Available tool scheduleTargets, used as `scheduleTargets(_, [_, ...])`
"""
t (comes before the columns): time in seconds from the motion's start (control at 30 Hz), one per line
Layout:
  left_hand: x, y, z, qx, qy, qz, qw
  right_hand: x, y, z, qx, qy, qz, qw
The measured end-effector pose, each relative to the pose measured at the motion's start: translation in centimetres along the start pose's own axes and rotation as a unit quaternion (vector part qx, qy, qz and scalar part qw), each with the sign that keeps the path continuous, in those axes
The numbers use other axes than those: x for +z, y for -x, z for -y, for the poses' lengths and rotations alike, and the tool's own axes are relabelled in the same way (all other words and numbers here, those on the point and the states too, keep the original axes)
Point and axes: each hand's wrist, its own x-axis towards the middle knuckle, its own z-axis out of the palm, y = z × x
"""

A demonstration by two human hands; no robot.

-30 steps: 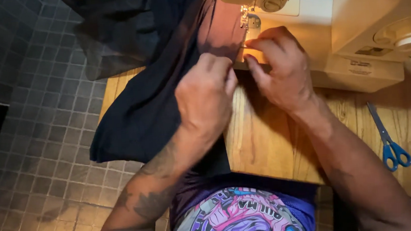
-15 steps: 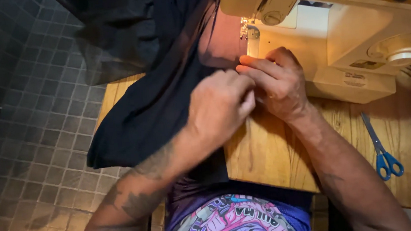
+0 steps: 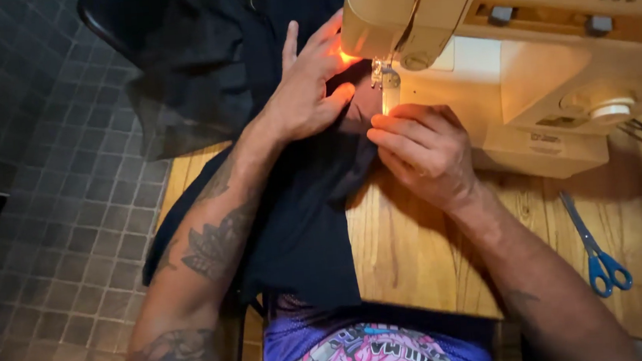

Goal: Sewing a piece of black fabric using a sewing machine

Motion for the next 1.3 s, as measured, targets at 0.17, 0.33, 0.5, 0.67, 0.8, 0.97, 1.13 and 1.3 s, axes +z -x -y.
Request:
scheduleTargets(0.17, [-0.1, -0.6, -0.6, -0.004, -0.015, 0.008, 1.0, 0.2, -0.1, -0.3, -0.001, 0.005, -0.006, 1.0])
scheduleTargets(0.33, [-1.5, -0.7, -2.1, -0.018, -0.063, 0.039, 0.997, 0.3, -0.1, -0.1, 0.007, -0.001, -0.002, 1.0])
scheduleTargets(0.5, [-1.8, -0.7, -2.6, -0.026, -0.106, 0.056, 0.992, 0.4, 0.0, -0.1, 0.011, 0.005, 0.002, 1.0])
scheduleTargets(0.67, [-1.7, -0.7, -2.3, -0.029, -0.102, 0.066, 0.992, 0.4, 0.0, -0.1, 0.006, -0.002, 0.007, 1.0])
scheduleTargets(0.8, [-1.8, -0.7, -2.6, -0.021, -0.118, 0.061, 0.991, 0.4, -0.1, -0.1, 0.004, 0.006, 0.002, 1.0])
scheduleTargets(0.97, [-1.6, -0.9, -2.1, -0.024, -0.145, 0.071, 0.987, 0.6, -0.1, -0.1, 0.001, 0.012, 0.005, 1.0])
scheduleTargets(1.13, [-1.3, -0.8, -1.9, -0.019, -0.148, 0.059, 0.987, 0.5, 0.1, -0.1, 0.002, 0.011, 0.01, 1.0])
scheduleTargets(1.3, [-1.0, -1.2, -1.0, -0.003, -0.162, 0.054, 0.985, 0.6, -0.1, 0.2, 0.016, 0.03, 0.016, 0.999])
